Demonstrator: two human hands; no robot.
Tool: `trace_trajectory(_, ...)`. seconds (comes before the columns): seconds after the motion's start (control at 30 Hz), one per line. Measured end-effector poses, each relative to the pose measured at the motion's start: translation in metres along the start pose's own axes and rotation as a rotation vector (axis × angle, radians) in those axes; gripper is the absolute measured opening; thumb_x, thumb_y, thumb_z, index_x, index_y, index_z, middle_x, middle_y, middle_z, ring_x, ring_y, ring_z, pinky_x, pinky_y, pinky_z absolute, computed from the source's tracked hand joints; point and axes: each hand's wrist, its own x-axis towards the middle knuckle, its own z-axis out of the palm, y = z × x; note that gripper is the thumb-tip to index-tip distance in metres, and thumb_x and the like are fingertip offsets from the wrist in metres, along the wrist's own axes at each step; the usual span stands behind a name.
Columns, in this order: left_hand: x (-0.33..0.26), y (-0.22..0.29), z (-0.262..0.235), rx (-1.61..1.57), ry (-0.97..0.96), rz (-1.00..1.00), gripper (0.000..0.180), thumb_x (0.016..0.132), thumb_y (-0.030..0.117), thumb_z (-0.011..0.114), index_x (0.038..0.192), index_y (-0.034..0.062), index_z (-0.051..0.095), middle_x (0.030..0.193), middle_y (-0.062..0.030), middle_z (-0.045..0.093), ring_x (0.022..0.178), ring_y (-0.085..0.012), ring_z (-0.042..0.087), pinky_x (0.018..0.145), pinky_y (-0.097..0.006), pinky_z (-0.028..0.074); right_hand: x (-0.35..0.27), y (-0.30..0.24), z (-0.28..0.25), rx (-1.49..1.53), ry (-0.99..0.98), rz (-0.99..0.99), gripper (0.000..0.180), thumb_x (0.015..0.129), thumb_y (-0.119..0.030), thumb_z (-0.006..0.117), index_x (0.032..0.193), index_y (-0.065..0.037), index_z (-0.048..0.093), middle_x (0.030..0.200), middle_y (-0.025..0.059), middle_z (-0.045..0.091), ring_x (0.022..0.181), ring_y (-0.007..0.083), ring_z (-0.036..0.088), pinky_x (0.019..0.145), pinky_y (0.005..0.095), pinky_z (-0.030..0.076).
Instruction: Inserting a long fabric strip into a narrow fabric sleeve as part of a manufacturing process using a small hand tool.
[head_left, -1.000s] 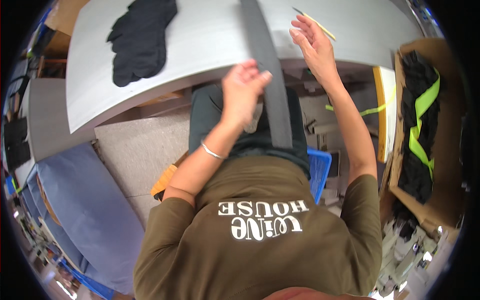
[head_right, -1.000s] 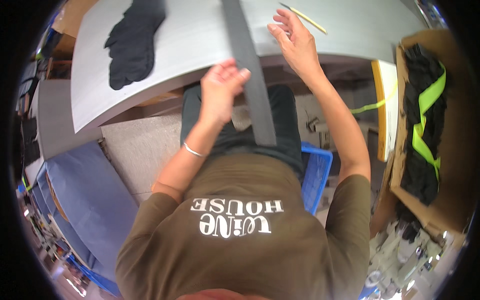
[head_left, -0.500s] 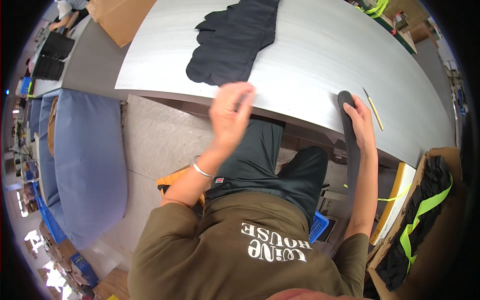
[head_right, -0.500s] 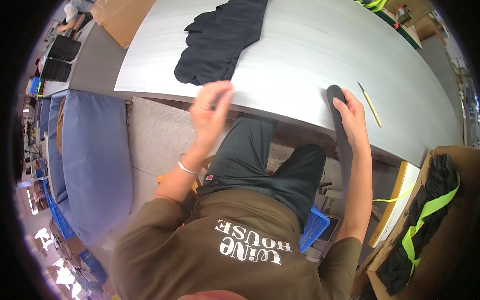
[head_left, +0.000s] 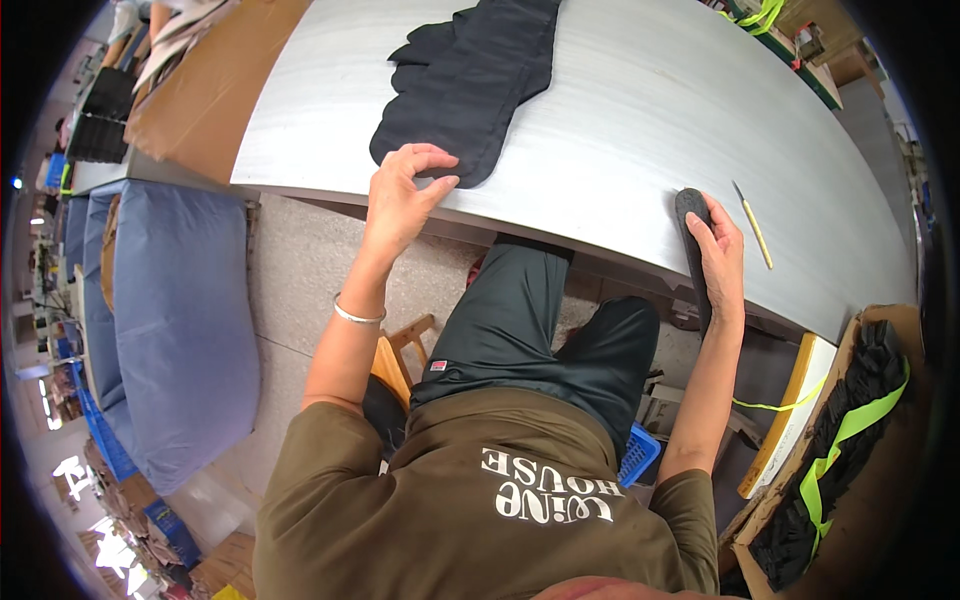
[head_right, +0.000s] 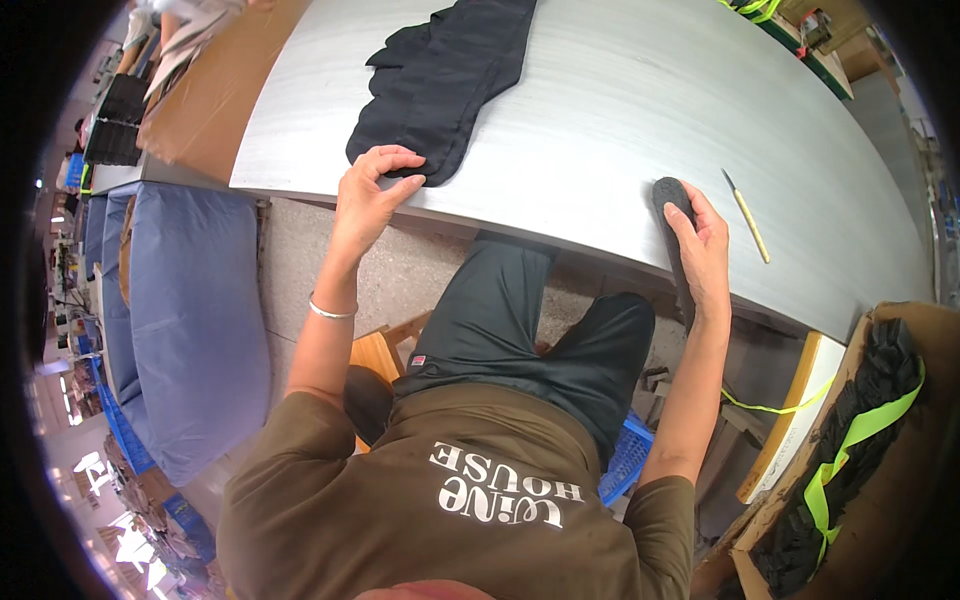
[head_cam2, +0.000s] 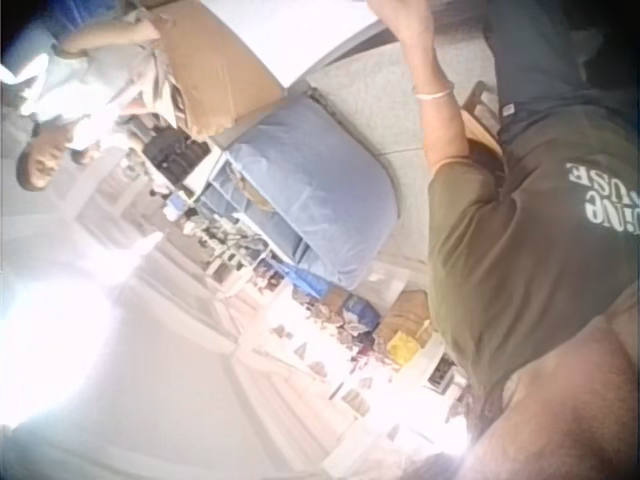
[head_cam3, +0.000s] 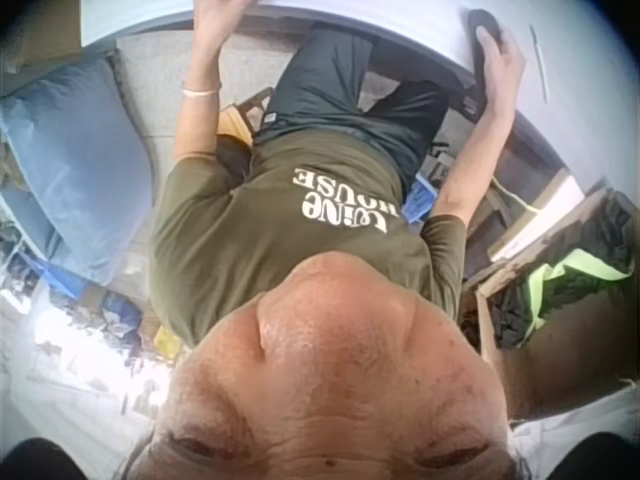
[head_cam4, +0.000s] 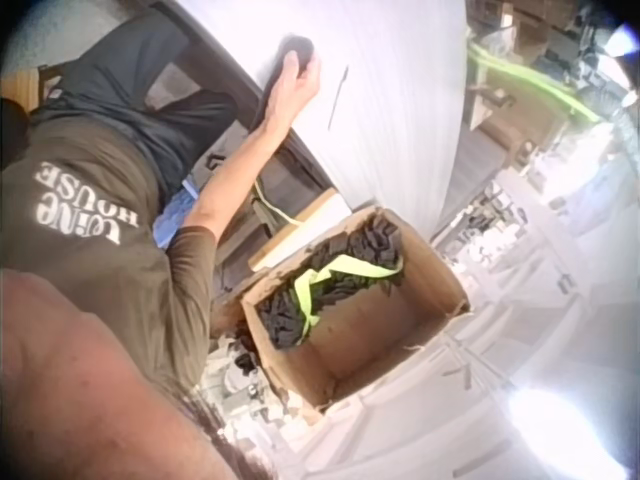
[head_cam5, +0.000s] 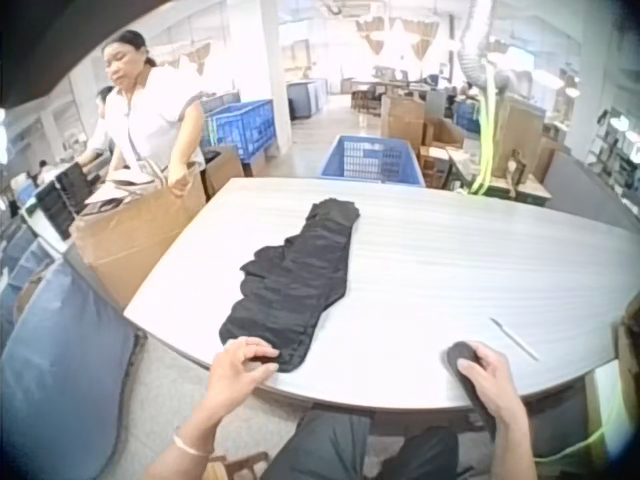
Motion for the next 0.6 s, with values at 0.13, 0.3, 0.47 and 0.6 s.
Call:
trace_trajectory(0.13, 0.006, 0.0, 0.004, -0.031, -0.009, -0.083, 0.015, 0.079, 0.012, 0.075, 0.093, 0.0062, 0.073, 0.096, -0.0059, 0.069, 0.093, -0.0261, 0.062, 0.085, -0.035, 0.048, -0.002, 0.0, 0.0, 0.013, 0.013, -0.069, 0.034, 0.094, -0.011, 0.061, 0.124, 0.005, 0.061, 0.107, 0.0032, 0.066, 0.098, 0.0101, 0.057, 0.09, 0.0242, 0.044)
trace_trajectory(0.3, 0.008, 0.041, 0.053, 0.125, 0.223, 0.331, 0.008, 0.084, 0.004, 0.07, 0.091, 0.006, 0.069, 0.099, -0.0063, 0.071, 0.106, -0.0252, 0.064, 0.088, -0.034, 0.049, -0.008, 0.002, 0.005, -0.138, 0.103, -0.091, 0.026, 0.095, -0.015, 0.062, 0.114, 0.003, 0.064, 0.096, 0.0042, 0.068, 0.089, 0.0105, 0.059, 0.081, 0.0256, 0.047)
trace_trajectory(0.47, -0.01, 0.091, 0.12, -0.129, 0.066, 0.368, 0.007, 0.086, 0.004, 0.067, 0.093, 0.0049, 0.067, 0.095, -0.0105, 0.07, 0.099, -0.0299, 0.065, 0.089, -0.039, 0.048, -0.046, -0.028, 0.022, -0.288, 0.135, -0.214, 0.019, 0.094, -0.01, 0.061, 0.108, 0.002, 0.063, 0.095, 0.0136, 0.068, 0.085, 0.0212, 0.064, 0.079, 0.0298, 0.049)
trace_trajectory(0.6, -0.039, 0.126, 0.138, -0.296, -0.064, 0.181, 0.008, 0.089, 0.008, 0.066, 0.096, 0.0053, 0.067, 0.084, -0.012, 0.069, 0.081, -0.027, 0.066, 0.072, -0.035, 0.052, -0.081, -0.029, 0.025, -0.233, 0.151, -0.088, 0.025, 0.089, -0.006, 0.066, 0.113, 0.0, 0.064, 0.086, 0.0084, 0.067, 0.077, 0.0118, 0.06, 0.073, 0.0261, 0.049)
